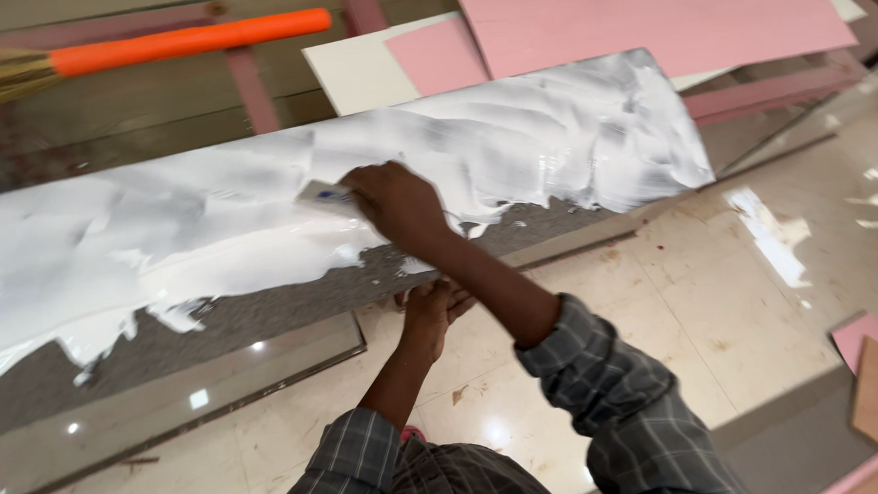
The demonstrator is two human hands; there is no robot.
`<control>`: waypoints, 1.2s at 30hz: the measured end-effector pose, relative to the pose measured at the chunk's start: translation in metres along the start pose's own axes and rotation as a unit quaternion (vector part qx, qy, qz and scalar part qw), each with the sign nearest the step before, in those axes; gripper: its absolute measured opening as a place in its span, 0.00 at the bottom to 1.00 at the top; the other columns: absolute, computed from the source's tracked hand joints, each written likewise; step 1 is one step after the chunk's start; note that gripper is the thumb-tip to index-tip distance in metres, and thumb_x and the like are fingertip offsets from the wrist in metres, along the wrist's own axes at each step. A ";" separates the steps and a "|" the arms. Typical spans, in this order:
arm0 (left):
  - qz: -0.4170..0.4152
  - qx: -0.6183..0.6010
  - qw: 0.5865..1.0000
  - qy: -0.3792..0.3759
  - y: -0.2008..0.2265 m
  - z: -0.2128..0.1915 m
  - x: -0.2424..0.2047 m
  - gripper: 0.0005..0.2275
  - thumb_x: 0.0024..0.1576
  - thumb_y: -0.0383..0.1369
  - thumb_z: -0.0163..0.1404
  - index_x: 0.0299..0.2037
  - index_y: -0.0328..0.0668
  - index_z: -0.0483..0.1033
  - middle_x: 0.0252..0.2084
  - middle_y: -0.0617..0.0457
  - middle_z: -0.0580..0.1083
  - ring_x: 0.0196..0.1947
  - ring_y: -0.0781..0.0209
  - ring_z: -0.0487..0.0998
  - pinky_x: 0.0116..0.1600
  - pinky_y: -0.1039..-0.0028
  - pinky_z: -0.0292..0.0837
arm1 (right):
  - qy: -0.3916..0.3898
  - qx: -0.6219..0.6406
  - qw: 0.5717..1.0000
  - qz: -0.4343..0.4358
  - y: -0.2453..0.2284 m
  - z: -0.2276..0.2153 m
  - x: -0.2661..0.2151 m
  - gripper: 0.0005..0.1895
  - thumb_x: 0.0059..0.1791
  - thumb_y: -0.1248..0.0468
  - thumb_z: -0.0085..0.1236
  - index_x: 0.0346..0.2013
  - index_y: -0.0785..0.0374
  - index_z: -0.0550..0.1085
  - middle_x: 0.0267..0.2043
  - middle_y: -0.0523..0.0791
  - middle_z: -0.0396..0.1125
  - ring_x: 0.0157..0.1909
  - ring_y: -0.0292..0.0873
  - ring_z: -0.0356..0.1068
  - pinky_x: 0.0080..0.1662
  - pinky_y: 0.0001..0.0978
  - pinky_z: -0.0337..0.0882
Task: The person spreads white glue across a long rectangular board using a small rectangular applicator. The person repeatedly scoops glue from a bucket and applies it in broad strokes along the board's surface. The board remains on a glass table throughout the process.
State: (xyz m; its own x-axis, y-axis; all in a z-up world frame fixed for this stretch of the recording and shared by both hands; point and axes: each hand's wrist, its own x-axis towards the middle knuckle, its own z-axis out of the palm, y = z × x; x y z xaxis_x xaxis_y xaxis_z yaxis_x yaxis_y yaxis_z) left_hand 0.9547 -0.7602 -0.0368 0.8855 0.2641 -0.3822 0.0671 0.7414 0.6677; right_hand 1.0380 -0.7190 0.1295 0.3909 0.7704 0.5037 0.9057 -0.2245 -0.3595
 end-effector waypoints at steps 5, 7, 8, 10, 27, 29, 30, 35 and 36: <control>-0.003 0.078 0.997 -0.006 0.017 -0.009 -0.033 0.16 0.62 0.28 0.49 0.58 0.32 0.65 0.57 0.44 0.77 0.55 0.53 0.82 0.59 0.66 0.78 | -0.071 -0.054 0.994 -0.060 0.006 -0.007 0.009 0.07 0.53 0.61 0.57 0.44 0.52 0.79 0.43 0.38 0.76 0.45 0.46 0.72 0.45 0.41 0.72; -0.006 0.073 0.997 0.003 0.020 -0.015 -0.052 0.19 0.61 0.29 0.50 0.63 0.35 0.65 0.58 0.45 0.77 0.54 0.54 0.81 0.59 0.66 0.78 | -0.085 -0.066 0.984 -0.141 -0.009 0.008 0.017 0.07 0.52 0.63 0.57 0.43 0.51 0.80 0.45 0.37 0.76 0.47 0.44 0.71 0.48 0.42 0.70; -0.005 0.065 0.998 0.004 0.021 -0.017 -0.062 0.20 0.62 0.31 0.50 0.64 0.35 0.64 0.58 0.45 0.77 0.55 0.55 0.81 0.59 0.67 0.79 | -0.092 -0.072 0.979 -0.169 -0.021 0.019 0.023 0.09 0.51 0.64 0.56 0.44 0.50 0.79 0.46 0.36 0.76 0.49 0.43 0.71 0.51 0.42 0.68; 0.002 0.049 0.999 0.003 0.025 -0.020 -0.080 0.21 0.62 0.32 0.51 0.65 0.36 0.64 0.59 0.45 0.76 0.55 0.55 0.81 0.59 0.67 0.79 | -0.106 -0.085 0.965 -0.224 -0.047 0.044 0.036 0.11 0.50 0.65 0.56 0.44 0.49 0.79 0.47 0.35 0.75 0.52 0.41 0.70 0.57 0.42 0.65; 0.083 -0.076 0.994 0.006 0.050 -0.006 -0.099 0.20 0.59 0.33 0.55 0.57 0.36 0.62 0.63 0.41 0.73 0.63 0.46 0.76 0.65 0.61 0.74 | -0.157 -0.273 0.940 -0.131 0.154 -0.128 -0.084 0.12 0.48 0.68 0.55 0.44 0.52 0.79 0.52 0.39 0.73 0.62 0.42 0.67 0.71 0.51 0.52; 0.085 -0.072 0.994 -0.007 0.047 -0.003 -0.095 0.20 0.58 0.33 0.54 0.58 0.37 0.63 0.64 0.40 0.72 0.64 0.46 0.75 0.65 0.60 0.73 | -0.160 -0.322 0.931 -0.066 0.179 -0.153 -0.102 0.16 0.45 0.71 0.55 0.43 0.50 0.80 0.52 0.37 0.73 0.62 0.41 0.67 0.71 0.47 0.55; 0.085 -0.069 0.994 -0.013 0.046 -0.001 -0.092 0.20 0.58 0.32 0.54 0.59 0.38 0.64 0.64 0.40 0.71 0.64 0.46 0.74 0.65 0.60 0.72 | -0.162 -0.345 0.924 -0.033 0.186 -0.158 -0.106 0.18 0.43 0.72 0.54 0.42 0.50 0.80 0.52 0.37 0.74 0.62 0.41 0.67 0.71 0.46 0.56; 0.050 -0.088 0.994 -0.051 0.038 0.014 -0.079 0.20 0.59 0.32 0.52 0.60 0.38 0.62 0.67 0.40 0.68 0.66 0.46 0.71 0.67 0.60 0.70 | -0.073 -0.182 0.978 -0.068 0.179 -0.115 -0.079 0.10 0.50 0.69 0.54 0.42 0.53 0.80 0.51 0.39 0.75 0.60 0.44 0.68 0.69 0.44 0.60; 0.043 -0.092 0.993 -0.062 0.035 0.017 -0.075 0.21 0.59 0.32 0.52 0.61 0.38 0.62 0.68 0.41 0.68 0.67 0.46 0.71 0.68 0.60 0.70 | -0.066 -0.177 0.976 -0.104 0.171 -0.098 -0.070 0.09 0.50 0.68 0.55 0.41 0.53 0.80 0.51 0.40 0.75 0.60 0.45 0.68 0.69 0.45 0.59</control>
State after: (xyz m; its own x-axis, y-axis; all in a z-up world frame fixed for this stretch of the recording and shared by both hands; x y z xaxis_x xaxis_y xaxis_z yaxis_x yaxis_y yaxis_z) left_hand 0.8983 -0.7646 0.0264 0.9348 0.2619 -0.2398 -0.0862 0.8225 0.5622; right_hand 1.1811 -0.8698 0.1094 0.1895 0.8859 0.4234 0.9722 -0.2298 0.0457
